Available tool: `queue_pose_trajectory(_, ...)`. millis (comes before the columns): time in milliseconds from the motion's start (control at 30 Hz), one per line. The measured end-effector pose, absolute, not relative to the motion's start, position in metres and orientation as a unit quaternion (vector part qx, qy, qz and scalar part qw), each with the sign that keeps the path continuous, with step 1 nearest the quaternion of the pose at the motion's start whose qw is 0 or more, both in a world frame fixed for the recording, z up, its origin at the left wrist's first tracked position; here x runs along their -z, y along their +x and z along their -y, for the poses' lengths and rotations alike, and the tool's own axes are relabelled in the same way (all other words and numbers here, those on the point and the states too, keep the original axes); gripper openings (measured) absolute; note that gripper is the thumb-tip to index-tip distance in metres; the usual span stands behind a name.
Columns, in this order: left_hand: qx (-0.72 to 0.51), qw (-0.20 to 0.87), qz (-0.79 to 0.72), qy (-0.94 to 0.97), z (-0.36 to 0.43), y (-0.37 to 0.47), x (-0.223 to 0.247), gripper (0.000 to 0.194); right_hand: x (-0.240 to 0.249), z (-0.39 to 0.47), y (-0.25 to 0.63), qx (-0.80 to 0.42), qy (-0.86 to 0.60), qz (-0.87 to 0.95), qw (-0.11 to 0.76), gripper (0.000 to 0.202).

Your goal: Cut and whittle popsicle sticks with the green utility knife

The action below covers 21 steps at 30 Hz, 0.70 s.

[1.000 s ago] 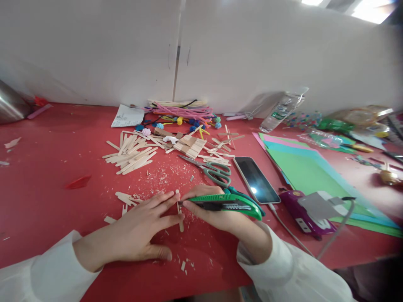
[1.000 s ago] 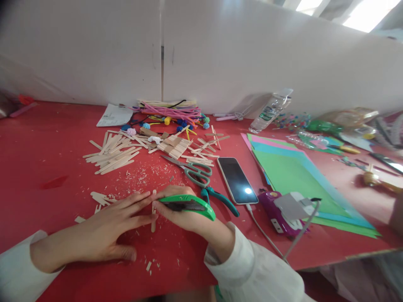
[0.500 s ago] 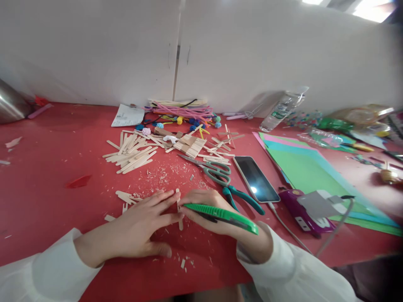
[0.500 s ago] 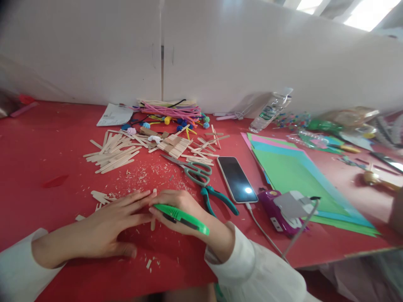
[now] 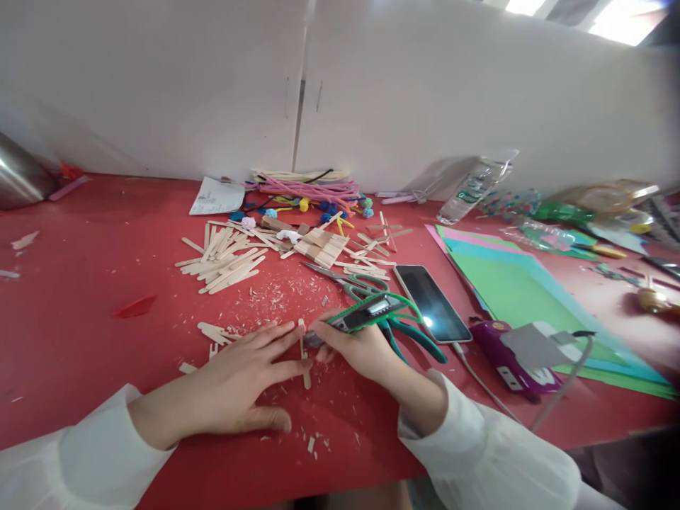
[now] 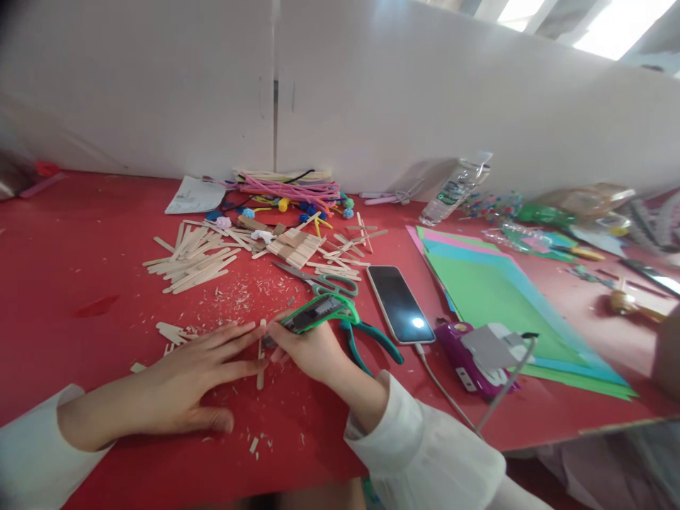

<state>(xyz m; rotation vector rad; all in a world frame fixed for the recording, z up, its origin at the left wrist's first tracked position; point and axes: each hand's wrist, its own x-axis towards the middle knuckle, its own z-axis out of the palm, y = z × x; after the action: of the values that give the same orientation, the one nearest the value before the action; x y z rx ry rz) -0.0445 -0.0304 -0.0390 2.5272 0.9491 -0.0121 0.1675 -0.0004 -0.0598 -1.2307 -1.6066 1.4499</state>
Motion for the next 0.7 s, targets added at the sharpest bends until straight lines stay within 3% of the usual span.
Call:
queue_pose_trajectory(300,0.003,0.219,-0.341,0.914,0.031,-0.046,0.040,0.064,0.039,0.002,0.174,-0.350,-0.432,0.788,0.263,0.014)
queue_pose_trajectory(700,-0.009,0.220,-0.336,0.916,0.031,-0.046,0.040,0.066,0.030,0.011,0.177,-0.332,-0.338,0.827,0.303,0.024)
